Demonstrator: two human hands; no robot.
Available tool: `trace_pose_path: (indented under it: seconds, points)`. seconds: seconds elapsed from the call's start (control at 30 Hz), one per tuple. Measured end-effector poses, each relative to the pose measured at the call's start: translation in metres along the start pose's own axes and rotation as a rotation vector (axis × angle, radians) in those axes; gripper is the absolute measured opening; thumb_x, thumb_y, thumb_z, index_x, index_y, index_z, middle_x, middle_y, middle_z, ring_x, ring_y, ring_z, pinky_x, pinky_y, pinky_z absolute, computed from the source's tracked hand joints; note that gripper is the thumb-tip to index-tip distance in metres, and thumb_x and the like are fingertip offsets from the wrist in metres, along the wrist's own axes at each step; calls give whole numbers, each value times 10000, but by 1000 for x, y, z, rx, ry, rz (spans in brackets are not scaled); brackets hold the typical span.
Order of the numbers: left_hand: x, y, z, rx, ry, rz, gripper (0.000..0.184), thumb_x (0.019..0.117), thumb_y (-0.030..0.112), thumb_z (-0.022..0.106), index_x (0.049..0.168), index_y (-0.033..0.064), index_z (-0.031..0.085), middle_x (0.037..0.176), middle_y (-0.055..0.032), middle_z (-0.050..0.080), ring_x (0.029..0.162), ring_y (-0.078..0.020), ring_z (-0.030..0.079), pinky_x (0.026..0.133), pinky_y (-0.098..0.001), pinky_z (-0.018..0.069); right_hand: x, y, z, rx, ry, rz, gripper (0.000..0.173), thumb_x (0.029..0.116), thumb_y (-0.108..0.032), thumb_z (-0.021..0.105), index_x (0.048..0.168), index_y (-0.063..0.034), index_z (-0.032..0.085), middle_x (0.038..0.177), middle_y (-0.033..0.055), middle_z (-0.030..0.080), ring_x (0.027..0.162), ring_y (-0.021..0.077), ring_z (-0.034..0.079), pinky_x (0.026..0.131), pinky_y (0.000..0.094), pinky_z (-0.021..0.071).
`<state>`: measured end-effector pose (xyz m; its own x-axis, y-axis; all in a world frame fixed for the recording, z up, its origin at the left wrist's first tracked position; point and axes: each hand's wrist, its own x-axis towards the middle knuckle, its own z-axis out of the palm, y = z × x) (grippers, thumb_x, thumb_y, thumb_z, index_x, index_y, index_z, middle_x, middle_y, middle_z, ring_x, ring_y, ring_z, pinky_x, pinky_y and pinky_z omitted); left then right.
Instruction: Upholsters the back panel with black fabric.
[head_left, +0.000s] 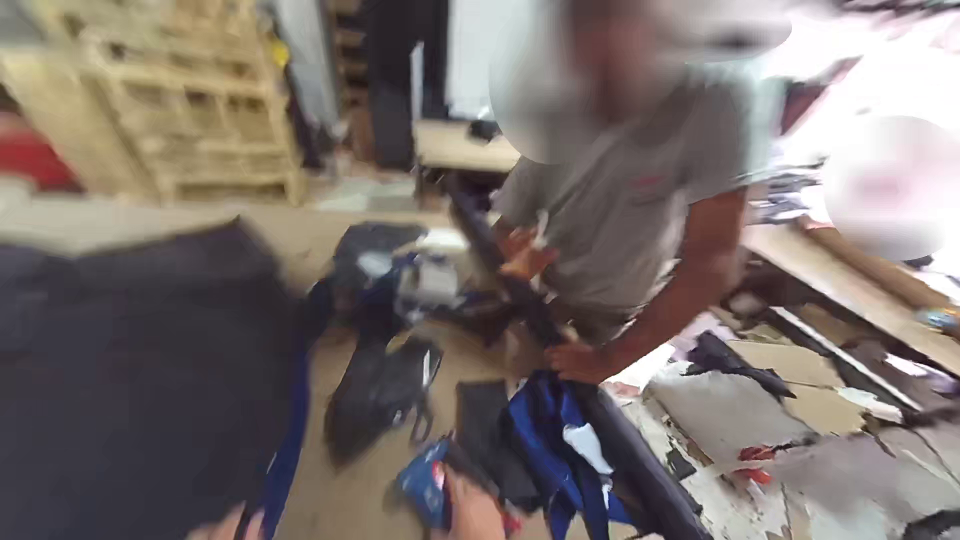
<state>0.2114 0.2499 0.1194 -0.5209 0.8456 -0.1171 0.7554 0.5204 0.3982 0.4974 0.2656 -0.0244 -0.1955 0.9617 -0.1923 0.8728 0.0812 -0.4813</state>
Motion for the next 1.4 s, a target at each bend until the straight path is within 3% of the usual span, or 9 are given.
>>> trace_pose_path:
  seconds: [0.1, 0.2, 0.33, 0.63, 0.77, 0.87, 0.97, 1.07, 1.4]
  points:
    - [4, -79, 64, 104, 284, 150, 380, 1057, 340, 533, 1231, 60, 723, 1217, -248, 692, 1160, -443, 659, 954, -614, 539, -5, 4, 12, -34, -68, -20, 877, 765, -520, 776, 1519, -169, 498, 1275, 120, 699, 1062, 313, 716, 828, 596, 598]
    - [15, -89, 76, 175, 298, 118, 319, 1044, 271, 524, 1144, 72, 753, 1099, -185, 734, 1058, -375, 709, 883, -545, 580, 5, 5, 25, -71, -49, -63, 912, 757, -502, 781, 1522, -105, 482, 1241, 182, 696, 989, 388, 717, 756, 649, 572]
    - [28, -94, 85, 219, 573, 254, 204, 981, 191, 607, 981, 80, 778, 904, -122, 737, 855, -304, 728, 710, -451, 601, 7, 8, 28, -107, 7, -74, 915, 748, -526, 731, 1508, -74, 496, 1238, 208, 690, 973, 415, 709, 728, 648, 550]
    - [17, -93, 84, 209, 461, 294, 218, 1007, 203, 584, 1020, 97, 773, 912, -96, 730, 873, -280, 711, 748, -409, 592, 10, 6, 1, -192, -205, -68, 961, 810, -603, 708, 1562, -76, 422, 1255, 236, 666, 993, 434, 702, 770, 658, 557]
    - [1, -101, 77, 124, 433, 235, 284, 1004, 298, 596, 1113, 105, 772, 1006, -102, 746, 940, -288, 708, 810, -411, 587, 29, -43, -56, -174, -45, -301, 597, 939, -482, 643, 1381, -81, 639, 1115, 190, 709, 934, 386, 702, 717, 612, 555]
    - [-4, -106, 77, 96, 432, 205, 317, 1002, 320, 598, 1184, 112, 753, 1113, -109, 741, 1025, -290, 694, 872, -413, 572, 67, -99, -43, -48, -20, -659, 460, 987, -377, 607, 1386, -151, 646, 1246, 88, 706, 1110, 254, 688, 864, 460, 587]
    - [0, -105, 76, 91, 445, 219, 323, 1010, 326, 596, 1210, 129, 755, 1158, -101, 738, 1073, -287, 688, 909, -418, 564, 106, -151, 5, -33, -123, -978, 488, 1009, -335, 584, 1465, -163, 577, 1488, 57, 586, 1399, 247, 529, 1111, 469, 482]
    - [8, -102, 78, 98, 461, 237, 304, 996, 317, 613, 1159, 118, 775, 1078, -108, 742, 1006, -293, 688, 860, -411, 567, 129, -179, 44, -29, -132, -1201, 482, 1001, -233, 553, 1476, -152, 566, 1561, 27, 520, 1491, 227, 418, 1189, 470, 403]
    - [17, -101, 92, 152, 524, 252, 201, 983, 170, 603, 1009, 123, 797, 928, -82, 735, 877, -259, 688, 771, -368, 562, 152, -170, 76, -89, -196, -1299, 653, 946, -239, 615, 1566, -140, 437, 1640, 46, 412, 1540, 240, 335, 1243, 530, 307]
